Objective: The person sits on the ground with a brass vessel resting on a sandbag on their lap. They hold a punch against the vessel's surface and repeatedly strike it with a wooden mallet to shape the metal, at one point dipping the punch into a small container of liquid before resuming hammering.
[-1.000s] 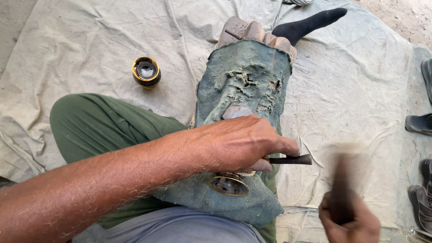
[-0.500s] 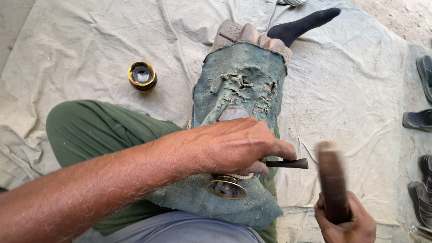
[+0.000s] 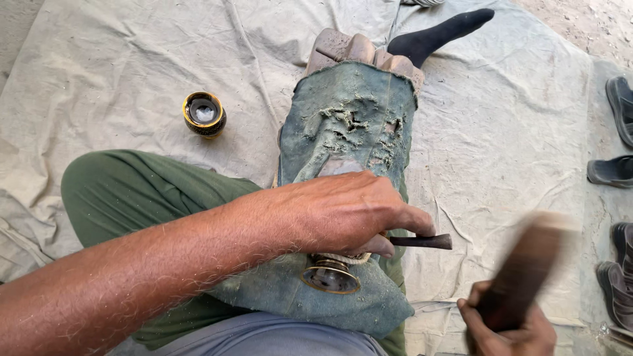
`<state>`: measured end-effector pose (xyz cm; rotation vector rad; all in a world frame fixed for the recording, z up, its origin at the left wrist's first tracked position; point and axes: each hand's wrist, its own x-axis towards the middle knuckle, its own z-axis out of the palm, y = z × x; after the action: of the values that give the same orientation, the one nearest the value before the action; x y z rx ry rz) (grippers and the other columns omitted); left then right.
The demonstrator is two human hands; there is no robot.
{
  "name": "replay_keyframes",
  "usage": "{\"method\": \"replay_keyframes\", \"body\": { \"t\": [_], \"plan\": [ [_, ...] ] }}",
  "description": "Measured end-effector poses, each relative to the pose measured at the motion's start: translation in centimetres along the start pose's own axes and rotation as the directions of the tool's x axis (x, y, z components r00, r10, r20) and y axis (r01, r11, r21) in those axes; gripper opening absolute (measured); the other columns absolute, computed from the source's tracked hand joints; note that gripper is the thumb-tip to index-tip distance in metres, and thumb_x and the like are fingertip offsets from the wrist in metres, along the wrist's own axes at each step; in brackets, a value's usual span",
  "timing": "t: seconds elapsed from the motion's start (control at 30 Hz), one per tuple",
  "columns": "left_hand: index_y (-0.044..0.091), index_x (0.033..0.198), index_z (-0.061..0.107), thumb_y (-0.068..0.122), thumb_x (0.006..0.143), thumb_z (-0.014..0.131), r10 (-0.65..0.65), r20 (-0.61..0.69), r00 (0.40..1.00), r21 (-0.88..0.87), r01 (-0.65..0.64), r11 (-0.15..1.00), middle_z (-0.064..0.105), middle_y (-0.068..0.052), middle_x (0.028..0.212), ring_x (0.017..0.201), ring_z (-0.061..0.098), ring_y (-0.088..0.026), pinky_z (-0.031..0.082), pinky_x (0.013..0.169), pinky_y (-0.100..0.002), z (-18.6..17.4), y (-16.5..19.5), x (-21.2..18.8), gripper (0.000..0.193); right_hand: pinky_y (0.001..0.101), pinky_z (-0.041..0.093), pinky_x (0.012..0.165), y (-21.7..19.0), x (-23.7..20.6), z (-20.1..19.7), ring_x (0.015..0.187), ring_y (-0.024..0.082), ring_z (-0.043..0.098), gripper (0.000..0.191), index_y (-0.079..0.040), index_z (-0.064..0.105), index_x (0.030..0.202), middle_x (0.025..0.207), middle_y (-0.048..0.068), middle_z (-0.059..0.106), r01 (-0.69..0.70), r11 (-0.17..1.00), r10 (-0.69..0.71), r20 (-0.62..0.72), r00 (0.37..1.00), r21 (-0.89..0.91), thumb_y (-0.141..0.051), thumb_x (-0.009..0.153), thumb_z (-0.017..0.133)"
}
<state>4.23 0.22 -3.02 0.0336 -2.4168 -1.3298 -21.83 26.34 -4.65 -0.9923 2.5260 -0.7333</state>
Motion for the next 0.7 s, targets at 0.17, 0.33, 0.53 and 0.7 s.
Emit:
{"method": "replay_keyframes", "body": {
  "t": [0.17,0.33,0.53,0.7],
  "plan": [
    [0.016,0.124,0.067,0.016,0.076,0.083,-0.019,0.003,1.000,0.003,0.019,1.000,0.075,-0.009,0.083,0.082,0.074,-0.032,0.055,0.068,-0.044,0.1,0.2,0.0,0.050,0.0344,0.057,0.069,0.2,-0.3,0.1,0.069,0.020,0.073,0.028,-0.001,0.071,0.091,0.075,0.010,0.072,0.099,0.986,-0.092,0.056,0.994,-0.138,0.009,0.068,0.085],
    [0.015,0.125,0.067,0.017,0.077,0.082,-0.060,-0.007,0.998,0.013,0.060,0.998,0.075,-0.010,0.083,0.078,0.073,-0.031,0.055,0.066,-0.044,0.0,0.6,0.0,0.050,0.0319,0.056,0.078,1.8,-0.8,0.6,0.079,0.017,0.071,0.033,-0.001,0.072,0.099,0.082,0.010,0.074,0.151,0.984,-0.150,0.013,0.989,-0.100,0.013,0.071,0.081],
    [0.014,0.131,0.065,0.017,0.084,0.077,-0.240,-0.203,0.949,-0.011,0.243,0.970,0.074,-0.009,0.082,0.074,0.072,-0.025,0.056,0.069,-0.040,0.9,2.2,-1.8,0.049,0.0309,0.062,0.075,2.0,-0.5,0.4,0.087,0.015,0.072,0.037,-0.002,0.061,0.104,0.092,0.011,0.073,0.125,0.946,-0.157,0.085,0.984,0.300,0.008,0.075,0.081],
    [0.008,0.128,0.062,0.018,0.088,0.078,-0.323,-0.399,0.858,-0.078,0.320,0.944,0.071,-0.010,0.086,0.076,0.070,-0.024,0.056,0.070,-0.039,2.3,3.1,-3.8,0.043,0.0364,0.065,0.080,-1.9,0.4,-0.9,0.084,0.020,0.075,0.029,-0.001,0.068,0.102,0.089,0.013,0.075,0.201,0.979,-0.202,0.034,0.979,0.034,0.004,0.076,0.079]
  ]
}}
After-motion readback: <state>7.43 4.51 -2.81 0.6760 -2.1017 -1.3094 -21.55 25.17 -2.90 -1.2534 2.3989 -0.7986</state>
